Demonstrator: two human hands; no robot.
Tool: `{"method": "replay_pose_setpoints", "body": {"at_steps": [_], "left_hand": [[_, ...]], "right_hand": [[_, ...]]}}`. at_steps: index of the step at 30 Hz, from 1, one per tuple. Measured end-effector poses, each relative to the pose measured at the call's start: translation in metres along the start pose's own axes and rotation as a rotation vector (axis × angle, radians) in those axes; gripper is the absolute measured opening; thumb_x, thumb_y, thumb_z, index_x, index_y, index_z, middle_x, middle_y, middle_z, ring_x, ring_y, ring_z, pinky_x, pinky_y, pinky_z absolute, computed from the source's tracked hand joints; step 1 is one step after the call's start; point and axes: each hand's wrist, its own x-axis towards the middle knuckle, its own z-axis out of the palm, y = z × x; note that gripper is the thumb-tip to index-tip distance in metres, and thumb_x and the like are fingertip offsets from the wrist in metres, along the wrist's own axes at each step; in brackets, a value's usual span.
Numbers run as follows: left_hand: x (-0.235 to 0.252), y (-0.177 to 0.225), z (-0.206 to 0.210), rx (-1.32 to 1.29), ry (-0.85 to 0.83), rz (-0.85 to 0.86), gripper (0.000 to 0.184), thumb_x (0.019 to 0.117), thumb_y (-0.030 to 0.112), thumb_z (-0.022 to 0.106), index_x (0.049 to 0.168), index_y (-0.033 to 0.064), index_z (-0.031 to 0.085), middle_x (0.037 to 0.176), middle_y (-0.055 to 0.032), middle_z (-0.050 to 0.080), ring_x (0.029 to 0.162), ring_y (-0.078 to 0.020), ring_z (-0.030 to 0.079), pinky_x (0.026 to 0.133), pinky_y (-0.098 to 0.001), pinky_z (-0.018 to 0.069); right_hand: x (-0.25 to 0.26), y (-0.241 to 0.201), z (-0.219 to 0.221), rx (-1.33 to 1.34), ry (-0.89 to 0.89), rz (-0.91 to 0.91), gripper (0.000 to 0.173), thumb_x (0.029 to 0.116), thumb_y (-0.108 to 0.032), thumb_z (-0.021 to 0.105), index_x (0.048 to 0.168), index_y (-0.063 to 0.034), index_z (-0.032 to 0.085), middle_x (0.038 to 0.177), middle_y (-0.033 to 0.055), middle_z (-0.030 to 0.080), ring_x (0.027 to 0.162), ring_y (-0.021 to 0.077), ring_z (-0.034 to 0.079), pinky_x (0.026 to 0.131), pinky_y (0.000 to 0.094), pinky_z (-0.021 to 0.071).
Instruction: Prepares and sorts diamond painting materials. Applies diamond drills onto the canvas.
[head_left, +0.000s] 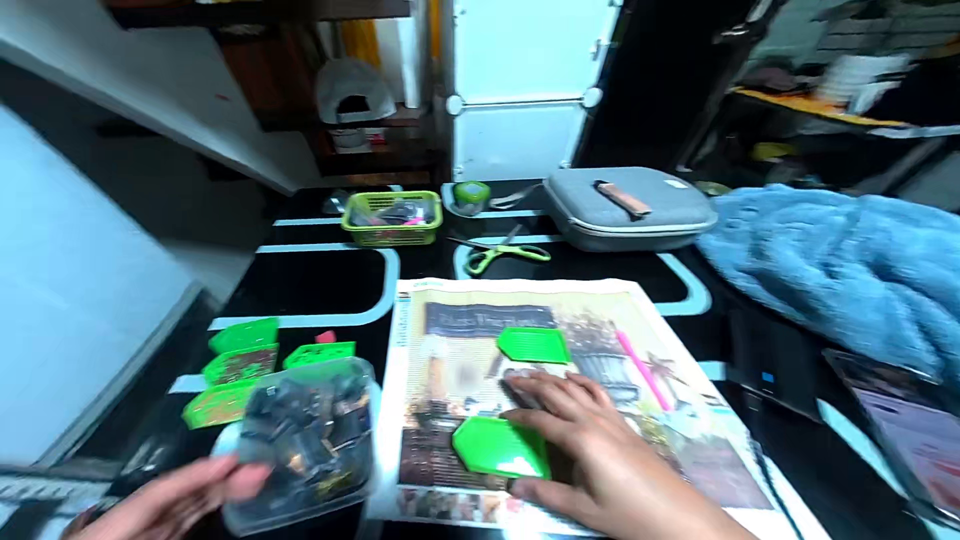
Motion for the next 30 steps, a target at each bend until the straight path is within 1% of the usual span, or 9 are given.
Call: {"method": "replay_pose_setpoints", "body": {"at_steps": [3, 6, 11, 14, 18, 21, 24, 27, 30], "left_hand": [[-0.002, -0.037, -0.018, 0.054, 0.163, 0.057, 0.082, 0.0768, 0.065, 0.078, 0.146, 0.0258, 0.057, 0.142, 0.0038, 0.063, 0.129, -0.0152, 0.059, 0.111, -0.0346, 0.0475], [-0.01, -0.064, -0.026, 0.022, 0.273, 0.136, 0.088, 0.0701, 0.069, 0.079, 0.145, 0.0284, 0.057, 0.143, 0.0032, 0.062, 0.13, -0.0155, 0.059, 0.109, -0.0329, 0.0477], [-0.016, -0.091, -0.019, -0.088, 0.42, 0.205, 0.074, 0.0761, 0.051, 0.084, 0.142, 0.0279, 0.06, 0.139, 0.0011, 0.064, 0.128, -0.017, 0.061, 0.107, -0.0343, 0.0505], [-0.011, -0.102, -0.002, -0.13, 0.6, 0.191, 0.052, 0.0836, 0.042, 0.08, 0.131, 0.0229, 0.068, 0.13, -0.0017, 0.069, 0.12, -0.0166, 0.065, 0.104, -0.0337, 0.0525], [-0.004, -0.095, 0.015, 0.247, 0.674, 0.167, 0.025, 0.0953, 0.042, 0.067, 0.112, 0.0259, 0.077, 0.131, 0.0022, 0.068, 0.126, -0.0139, 0.06, 0.105, -0.0307, 0.0499], [-0.001, -0.08, 0.017, 0.582, 0.684, 0.086, 0.017, 0.094, 0.043, 0.068, 0.101, 0.0313, 0.078, 0.134, 0.0019, 0.066, 0.13, -0.0161, 0.055, 0.107, -0.0359, 0.0464], [0.0, -0.073, 0.016, 0.816, 0.653, 0.03, 0.019, 0.0923, 0.048, 0.067, 0.098, 0.0344, 0.079, 0.134, 0.0021, 0.066, 0.131, -0.0172, 0.054, 0.107, -0.039, 0.0439], [0.001, -0.075, 0.018, 0.901, 0.63, 0.016, 0.021, 0.0916, 0.048, 0.066, 0.097, 0.0332, 0.08, 0.132, 0.0009, 0.068, 0.128, -0.019, 0.057, 0.104, -0.0416, 0.0459], [0.002, -0.077, 0.022, 0.881, 0.63, 0.003, 0.023, 0.0897, 0.049, 0.067, 0.098, 0.0319, 0.08, 0.132, 0.0009, 0.067, 0.128, -0.0178, 0.056, 0.104, -0.0403, 0.0455]], "right_hand": [[0.022, 0.005, 0.001, 0.007, -0.068, -0.028, 0.065, 0.0793, -0.07, 0.069, 0.119, -0.0188, 0.076, 0.134, 0.0094, 0.067, 0.129, 0.0363, 0.059, 0.107, 0.0713, 0.0366], [0.05, -0.009, 0.003, 0.069, -0.02, -0.131, 0.06, 0.0852, -0.068, 0.064, 0.121, -0.0213, 0.075, 0.13, 0.0054, 0.069, 0.123, 0.0304, 0.063, 0.104, 0.0678, 0.0404], [0.097, -0.049, 0.019, 0.293, 0.0, -0.296, 0.031, 0.0989, -0.042, 0.061, 0.114, -0.02, 0.077, 0.131, 0.0036, 0.069, 0.124, 0.0212, 0.062, 0.106, 0.0517, 0.0455], [0.12, -0.072, 0.033, 0.388, -0.02, -0.341, 0.029, 0.1018, -0.032, 0.054, 0.11, -0.0207, 0.079, 0.134, 0.0043, 0.067, 0.13, 0.0203, 0.058, 0.107, 0.0488, 0.0435], [0.13, -0.101, 0.043, 0.368, -0.189, -0.352, 0.037, 0.1038, -0.034, 0.047, 0.115, -0.0176, 0.078, 0.149, 0.01, 0.056, 0.147, 0.0324, 0.041, 0.116, 0.0609, 0.0294], [0.119, -0.104, 0.053, 0.324, -0.161, -0.445, 0.035, 0.1022, -0.03, 0.046, 0.106, -0.0191, 0.079, 0.149, 0.0122, 0.057, 0.145, 0.0376, 0.042, 0.113, 0.0649, 0.0304], [0.114, -0.1, 0.057, 0.337, -0.103, -0.445, 0.038, 0.1021, -0.031, 0.044, 0.094, -0.0202, 0.079, 0.15, 0.0103, 0.057, 0.146, 0.0376, 0.041, 0.113, 0.0684, 0.0269], [0.121, -0.103, 0.06, 0.389, -0.056, -0.354, 0.05, 0.1063, -0.043, 0.046, 0.079, -0.0123, 0.076, 0.148, 0.0067, 0.059, 0.147, 0.0321, 0.041, 0.115, 0.0673, 0.0247], [0.135, -0.111, 0.067, 0.325, 0.038, -0.256, 0.037, 0.0988, -0.046, 0.061, 0.085, -0.0155, 0.077, 0.142, 0.0031, 0.063, 0.144, 0.0276, 0.046, 0.116, 0.0618, 0.0294]]}}
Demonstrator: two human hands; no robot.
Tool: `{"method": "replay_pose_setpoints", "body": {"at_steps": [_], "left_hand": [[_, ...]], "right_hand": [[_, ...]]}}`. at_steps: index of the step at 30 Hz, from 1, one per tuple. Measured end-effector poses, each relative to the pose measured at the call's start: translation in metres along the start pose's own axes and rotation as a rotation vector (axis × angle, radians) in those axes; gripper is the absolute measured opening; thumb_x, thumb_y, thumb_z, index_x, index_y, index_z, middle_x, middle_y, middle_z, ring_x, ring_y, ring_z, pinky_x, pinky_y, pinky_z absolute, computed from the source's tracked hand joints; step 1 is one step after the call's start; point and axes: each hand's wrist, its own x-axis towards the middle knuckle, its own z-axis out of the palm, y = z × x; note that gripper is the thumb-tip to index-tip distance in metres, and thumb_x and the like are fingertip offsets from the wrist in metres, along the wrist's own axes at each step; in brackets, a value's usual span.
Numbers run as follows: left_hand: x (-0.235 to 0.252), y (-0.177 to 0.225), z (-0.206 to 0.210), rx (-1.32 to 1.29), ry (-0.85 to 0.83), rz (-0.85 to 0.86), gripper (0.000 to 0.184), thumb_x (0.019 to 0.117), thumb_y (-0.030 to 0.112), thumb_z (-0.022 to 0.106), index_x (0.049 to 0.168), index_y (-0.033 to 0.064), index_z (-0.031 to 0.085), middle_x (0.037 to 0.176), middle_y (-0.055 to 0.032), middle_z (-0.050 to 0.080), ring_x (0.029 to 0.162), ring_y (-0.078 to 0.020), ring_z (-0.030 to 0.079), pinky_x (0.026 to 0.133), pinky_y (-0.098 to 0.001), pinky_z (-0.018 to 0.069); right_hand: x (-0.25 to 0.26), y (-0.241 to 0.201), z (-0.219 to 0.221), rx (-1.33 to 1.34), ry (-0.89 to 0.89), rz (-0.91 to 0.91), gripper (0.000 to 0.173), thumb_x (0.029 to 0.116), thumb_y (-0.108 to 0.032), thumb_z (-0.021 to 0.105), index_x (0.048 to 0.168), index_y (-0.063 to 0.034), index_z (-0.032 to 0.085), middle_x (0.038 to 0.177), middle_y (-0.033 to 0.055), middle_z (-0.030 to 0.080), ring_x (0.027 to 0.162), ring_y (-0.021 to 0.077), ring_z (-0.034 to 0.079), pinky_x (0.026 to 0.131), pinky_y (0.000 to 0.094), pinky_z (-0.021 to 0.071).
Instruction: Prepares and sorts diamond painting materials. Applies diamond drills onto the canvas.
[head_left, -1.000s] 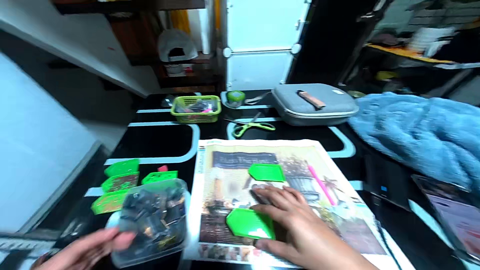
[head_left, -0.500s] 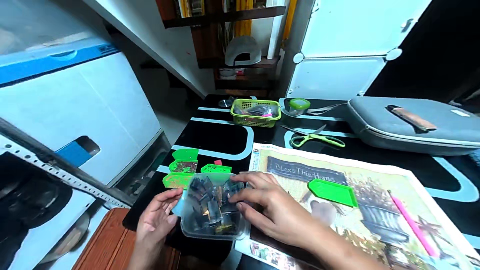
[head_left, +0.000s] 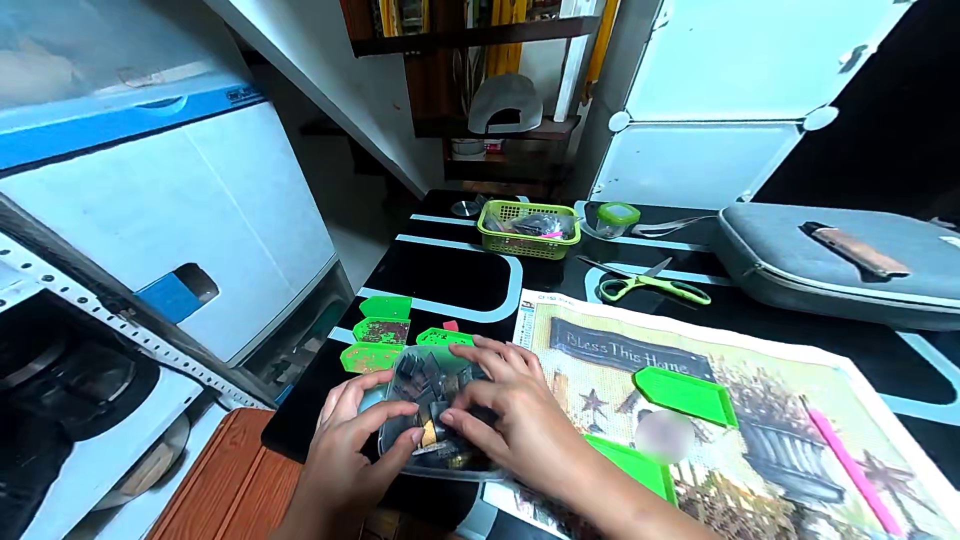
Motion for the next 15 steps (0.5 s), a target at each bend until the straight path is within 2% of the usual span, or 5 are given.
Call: {"method": "replay_pose_setpoints", "body": {"at_steps": [1, 3, 6, 11, 15], "left_hand": [[0.0, 0.0, 0.001, -0.01, 0.0, -0.002, 0.023, 0.0885, 0.049, 0.069, 0.097, 0.0318, 0.08, 0.132, 0.0006, 0.067, 0.128, -0.0178, 0.056, 0.104, -0.0403, 0.0454], [0.0, 0.001, 0.001, -0.021, -0.006, 0.006, 0.022, 0.0874, 0.049, 0.07, 0.097, 0.0327, 0.08, 0.133, 0.001, 0.067, 0.129, -0.0176, 0.056, 0.105, -0.0402, 0.0452], [0.0, 0.001, 0.001, -0.039, -0.008, 0.015, 0.022, 0.0873, 0.05, 0.071, 0.098, 0.0324, 0.079, 0.133, 0.001, 0.067, 0.13, -0.0171, 0.055, 0.106, -0.0403, 0.0444], [0.003, 0.002, -0.002, -0.115, 0.01, -0.015, 0.036, 0.0848, 0.051, 0.073, 0.113, 0.0278, 0.076, 0.132, 0.0015, 0.067, 0.126, -0.0138, 0.058, 0.105, -0.0354, 0.0472], [0.003, 0.004, 0.0, -0.139, 0.007, 0.006, 0.034, 0.0868, 0.048, 0.073, 0.113, 0.0279, 0.078, 0.131, 0.0006, 0.068, 0.127, -0.014, 0.058, 0.105, -0.0329, 0.0467]], "right_hand": [[0.006, -0.001, 0.0, -0.042, -0.024, 0.036, 0.031, 0.0962, -0.045, 0.065, 0.093, -0.0172, 0.078, 0.145, 0.0033, 0.061, 0.146, 0.0275, 0.043, 0.118, 0.0608, 0.0284], [0.016, -0.005, -0.004, -0.065, -0.163, 0.126, 0.029, 0.0938, -0.044, 0.069, 0.102, -0.0177, 0.079, 0.152, 0.0054, 0.054, 0.151, 0.0285, 0.033, 0.121, 0.0595, 0.0198], [0.021, -0.009, -0.007, -0.032, -0.304, 0.115, 0.026, 0.0973, -0.038, 0.067, 0.099, -0.0158, 0.079, 0.156, 0.0074, 0.05, 0.155, 0.0307, 0.025, 0.122, 0.0607, 0.0125], [0.011, 0.001, -0.008, 0.023, -0.081, -0.091, 0.024, 0.0985, -0.038, 0.064, 0.092, -0.0214, 0.08, 0.147, 0.0008, 0.059, 0.151, 0.0281, 0.035, 0.119, 0.0646, 0.0216], [0.006, 0.005, -0.013, 0.026, 0.048, -0.12, 0.027, 0.1, -0.042, 0.061, 0.093, -0.0239, 0.08, 0.143, -0.0027, 0.062, 0.149, 0.0251, 0.039, 0.119, 0.062, 0.0248]]}}
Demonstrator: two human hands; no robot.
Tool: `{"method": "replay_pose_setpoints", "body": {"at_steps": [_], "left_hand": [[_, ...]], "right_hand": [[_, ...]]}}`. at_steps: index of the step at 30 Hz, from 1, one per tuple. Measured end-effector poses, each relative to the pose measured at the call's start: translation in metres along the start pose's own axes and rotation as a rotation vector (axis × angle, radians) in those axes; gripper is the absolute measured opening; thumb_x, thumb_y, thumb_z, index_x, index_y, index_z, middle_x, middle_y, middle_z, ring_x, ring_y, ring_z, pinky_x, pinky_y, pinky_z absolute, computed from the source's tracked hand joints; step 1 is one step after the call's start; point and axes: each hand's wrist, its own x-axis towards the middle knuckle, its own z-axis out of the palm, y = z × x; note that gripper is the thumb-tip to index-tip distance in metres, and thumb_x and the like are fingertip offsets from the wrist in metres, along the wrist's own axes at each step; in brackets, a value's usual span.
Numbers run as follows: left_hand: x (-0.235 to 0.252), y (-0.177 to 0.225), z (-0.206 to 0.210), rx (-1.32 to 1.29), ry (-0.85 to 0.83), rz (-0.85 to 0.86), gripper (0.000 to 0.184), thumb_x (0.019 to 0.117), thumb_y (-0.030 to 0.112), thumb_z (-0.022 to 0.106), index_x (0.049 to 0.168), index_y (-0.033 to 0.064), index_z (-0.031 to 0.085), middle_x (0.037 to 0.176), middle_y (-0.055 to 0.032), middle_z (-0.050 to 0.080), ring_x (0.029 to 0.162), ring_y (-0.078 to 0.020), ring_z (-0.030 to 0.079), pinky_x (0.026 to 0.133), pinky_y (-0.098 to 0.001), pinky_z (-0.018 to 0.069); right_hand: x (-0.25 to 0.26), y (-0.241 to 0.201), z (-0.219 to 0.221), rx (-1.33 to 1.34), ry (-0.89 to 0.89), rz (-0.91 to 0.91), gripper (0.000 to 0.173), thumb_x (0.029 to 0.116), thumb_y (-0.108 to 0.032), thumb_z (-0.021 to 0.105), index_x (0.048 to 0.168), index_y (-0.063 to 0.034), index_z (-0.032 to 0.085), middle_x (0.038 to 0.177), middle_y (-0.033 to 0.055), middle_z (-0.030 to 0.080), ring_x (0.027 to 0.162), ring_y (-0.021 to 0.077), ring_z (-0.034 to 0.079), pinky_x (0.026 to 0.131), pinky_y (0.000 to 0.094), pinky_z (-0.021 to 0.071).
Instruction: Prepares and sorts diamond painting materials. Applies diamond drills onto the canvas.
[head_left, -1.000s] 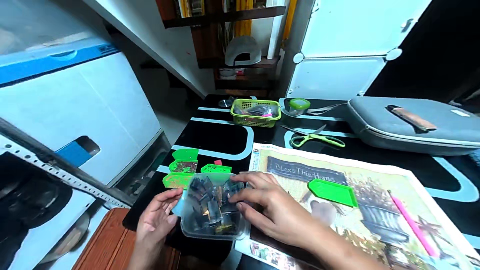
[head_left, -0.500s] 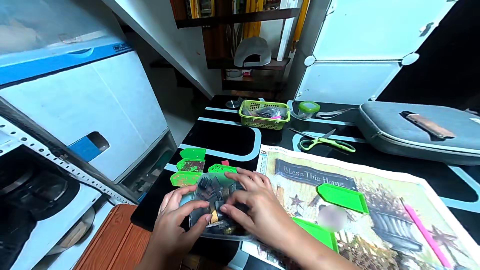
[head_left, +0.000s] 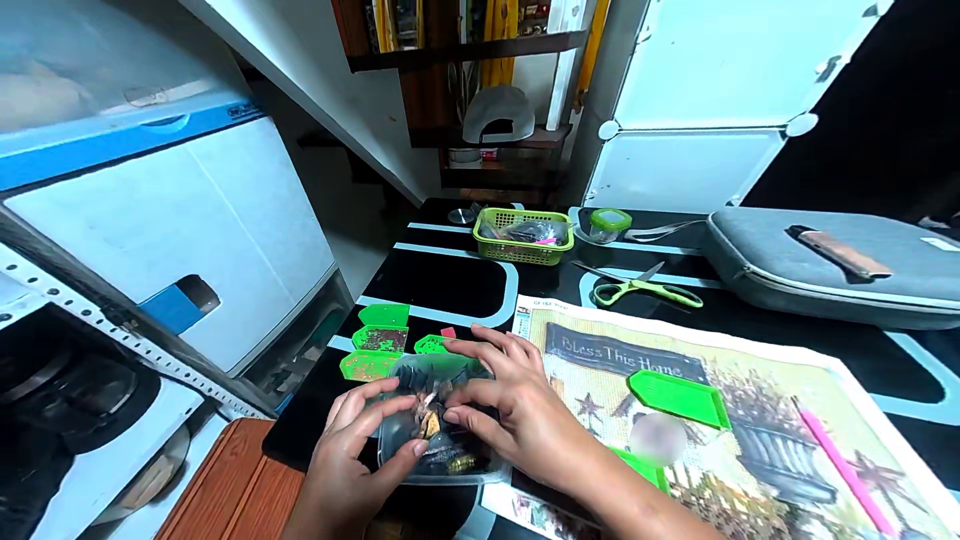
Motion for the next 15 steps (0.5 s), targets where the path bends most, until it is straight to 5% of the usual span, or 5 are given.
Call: {"method": "replay_pose_setpoints", "body": {"at_steps": [5, 11, 15], "left_hand": [[-0.005, 0.014, 0.002, 0.037, 0.095, 0.129, 0.02, 0.0937, 0.041, 0.071, 0.108, 0.0285, 0.077, 0.122, 0.0058, 0.071, 0.124, -0.01, 0.059, 0.104, -0.0274, 0.0472], [-0.016, 0.084, -0.011, -0.32, -0.124, 0.024, 0.033, 0.0926, 0.011, 0.074, 0.123, 0.0001, 0.07, 0.102, -0.0121, 0.075, 0.088, -0.0066, 0.07, 0.079, -0.0224, 0.0581], [-0.02, 0.094, 0.003, -0.502, -0.251, -0.056, 0.036, 0.0957, 0.006, 0.069, 0.129, -0.007, 0.065, 0.103, -0.0153, 0.076, 0.088, -0.0096, 0.073, 0.082, -0.0273, 0.0601]], "right_hand": [[-0.012, -0.006, -0.001, 0.048, 0.113, -0.044, 0.027, 0.1014, -0.042, 0.06, 0.094, -0.0241, 0.079, 0.138, -0.0038, 0.066, 0.146, 0.0244, 0.044, 0.117, 0.0608, 0.0296], [-0.031, -0.036, -0.044, 0.113, 0.087, -0.071, 0.025, 0.1026, -0.039, 0.061, 0.094, -0.0211, 0.077, 0.135, -0.0001, 0.067, 0.145, 0.0233, 0.044, 0.119, 0.0564, 0.0276], [-0.045, -0.04, -0.059, 0.169, 0.031, 0.032, 0.022, 0.0998, -0.032, 0.067, 0.091, -0.0153, 0.078, 0.132, 0.0049, 0.069, 0.145, 0.0258, 0.044, 0.119, 0.0556, 0.0263]]}}
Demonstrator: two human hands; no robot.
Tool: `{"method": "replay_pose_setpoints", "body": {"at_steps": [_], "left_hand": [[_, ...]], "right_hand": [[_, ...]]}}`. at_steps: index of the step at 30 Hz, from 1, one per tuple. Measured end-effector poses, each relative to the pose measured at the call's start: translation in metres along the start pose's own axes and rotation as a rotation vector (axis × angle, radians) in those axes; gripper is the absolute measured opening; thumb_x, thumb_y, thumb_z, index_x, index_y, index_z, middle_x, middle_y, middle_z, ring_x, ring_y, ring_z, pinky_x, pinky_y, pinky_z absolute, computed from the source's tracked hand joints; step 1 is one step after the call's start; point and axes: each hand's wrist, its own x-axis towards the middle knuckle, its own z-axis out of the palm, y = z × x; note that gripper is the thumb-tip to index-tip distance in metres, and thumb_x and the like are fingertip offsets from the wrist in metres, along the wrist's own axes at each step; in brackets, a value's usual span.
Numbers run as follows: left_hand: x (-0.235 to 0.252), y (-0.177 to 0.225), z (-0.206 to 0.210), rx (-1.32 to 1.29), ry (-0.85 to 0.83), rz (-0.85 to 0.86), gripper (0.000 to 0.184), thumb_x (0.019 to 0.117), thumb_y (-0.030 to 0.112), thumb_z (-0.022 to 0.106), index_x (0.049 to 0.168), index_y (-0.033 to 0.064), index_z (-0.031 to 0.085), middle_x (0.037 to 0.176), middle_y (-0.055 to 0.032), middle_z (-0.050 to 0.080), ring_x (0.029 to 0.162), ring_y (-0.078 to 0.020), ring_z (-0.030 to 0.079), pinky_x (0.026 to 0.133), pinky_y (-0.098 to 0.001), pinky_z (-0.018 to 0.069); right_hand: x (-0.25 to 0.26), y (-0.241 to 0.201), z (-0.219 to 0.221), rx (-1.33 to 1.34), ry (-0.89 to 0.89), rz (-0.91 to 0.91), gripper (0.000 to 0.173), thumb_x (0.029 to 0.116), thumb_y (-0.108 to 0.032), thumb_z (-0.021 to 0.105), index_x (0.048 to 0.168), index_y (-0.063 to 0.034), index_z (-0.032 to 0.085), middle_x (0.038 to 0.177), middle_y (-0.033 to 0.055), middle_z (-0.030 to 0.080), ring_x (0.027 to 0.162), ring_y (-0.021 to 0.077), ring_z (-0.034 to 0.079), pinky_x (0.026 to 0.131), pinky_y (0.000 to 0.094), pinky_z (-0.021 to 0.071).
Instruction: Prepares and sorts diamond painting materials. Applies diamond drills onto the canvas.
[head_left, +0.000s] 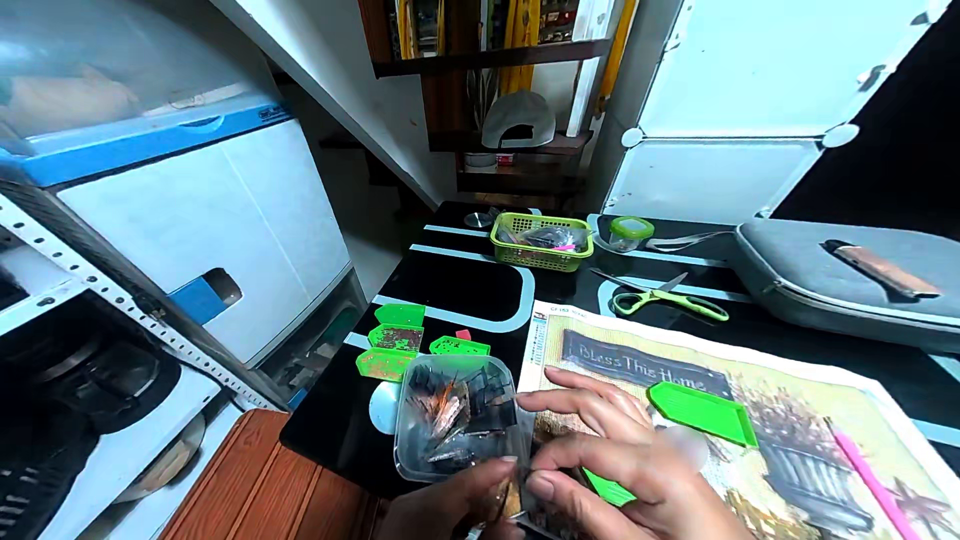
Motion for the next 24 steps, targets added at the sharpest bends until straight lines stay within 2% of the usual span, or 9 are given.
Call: {"method": "replay_pose_setpoints", "body": {"at_steps": [4, 7, 9, 11, 16, 21, 24], "left_hand": [[0.002, 0.0, 0.014, -0.06, -0.007, -0.005, 0.036, 0.0974, 0.006, 0.066, 0.129, -0.0105, 0.063, 0.112, -0.0168, 0.075, 0.1, -0.0107, 0.073, 0.091, -0.0284, 0.0587], [0.004, -0.001, 0.021, -0.096, -0.016, 0.002, 0.035, 0.0986, 0.004, 0.064, 0.129, -0.012, 0.062, 0.115, -0.0185, 0.074, 0.105, -0.0125, 0.073, 0.095, -0.03, 0.0576], [0.004, 0.0, 0.025, -0.092, -0.015, -0.004, 0.034, 0.0987, 0.005, 0.064, 0.128, -0.0128, 0.062, 0.113, -0.0188, 0.075, 0.104, -0.0121, 0.073, 0.095, -0.0292, 0.0572], [0.004, 0.0, 0.028, -0.086, 0.001, -0.012, 0.034, 0.0974, 0.002, 0.064, 0.126, -0.0143, 0.062, 0.111, -0.0198, 0.075, 0.102, -0.0121, 0.074, 0.093, -0.029, 0.0578], [0.003, -0.005, 0.037, -0.136, -0.008, -0.016, 0.033, 0.0978, 0.003, 0.063, 0.126, -0.014, 0.063, 0.111, -0.0198, 0.075, 0.102, -0.012, 0.073, 0.095, -0.0295, 0.0573], [0.004, -0.004, 0.045, -0.164, 0.014, -0.049, 0.034, 0.0973, 0.003, 0.064, 0.127, -0.0134, 0.063, 0.116, -0.0188, 0.074, 0.106, -0.0118, 0.072, 0.096, -0.0298, 0.0574], [0.004, -0.006, 0.05, -0.199, 0.026, -0.056, 0.034, 0.0965, 0.001, 0.065, 0.127, -0.0141, 0.063, 0.115, -0.0181, 0.074, 0.104, -0.0115, 0.073, 0.094, -0.0301, 0.0584]], "right_hand": [[-0.012, 0.001, -0.006, -0.004, 0.011, 0.044, 0.022, 0.0995, -0.031, 0.068, 0.093, -0.0125, 0.078, 0.129, 0.0079, 0.07, 0.143, 0.0274, 0.046, 0.119, 0.0541, 0.028], [-0.019, 0.0, -0.011, -0.15, -0.005, -0.009, 0.027, 0.1013, -0.037, 0.065, 0.118, -0.0175, 0.075, 0.135, 0.0092, 0.067, 0.14, 0.03, 0.049, 0.116, 0.0544, 0.0312], [-0.024, -0.003, -0.015, -0.267, -0.035, -0.046, 0.032, 0.1027, -0.04, 0.062, 0.127, -0.0202, 0.071, 0.138, 0.0102, 0.065, 0.14, 0.032, 0.049, 0.114, 0.0556, 0.0317], [-0.029, -0.008, -0.018, -0.34, -0.053, -0.062, 0.031, 0.103, -0.04, 0.061, 0.125, -0.021, 0.072, 0.138, 0.0108, 0.065, 0.14, 0.0326, 0.048, 0.115, 0.0566, 0.0306], [-0.035, -0.011, -0.023, -0.407, -0.017, -0.083, 0.024, 0.1032, -0.037, 0.062, 0.117, -0.0211, 0.074, 0.135, 0.0078, 0.067, 0.141, 0.0269, 0.047, 0.117, 0.05, 0.0265], [-0.04, -0.01, -0.025, -0.486, -0.012, -0.038, 0.032, 0.1022, -0.042, 0.062, 0.121, -0.0184, 0.073, 0.137, 0.0081, 0.067, 0.14, 0.0292, 0.049, 0.116, 0.0536, 0.0279], [-0.045, -0.007, -0.023, -0.54, 0.041, -0.051, 0.03, 0.1027, -0.043, 0.06, 0.119, -0.0208, 0.073, 0.135, 0.0041, 0.068, 0.139, 0.0246, 0.05, 0.117, 0.0503, 0.0262]]}}
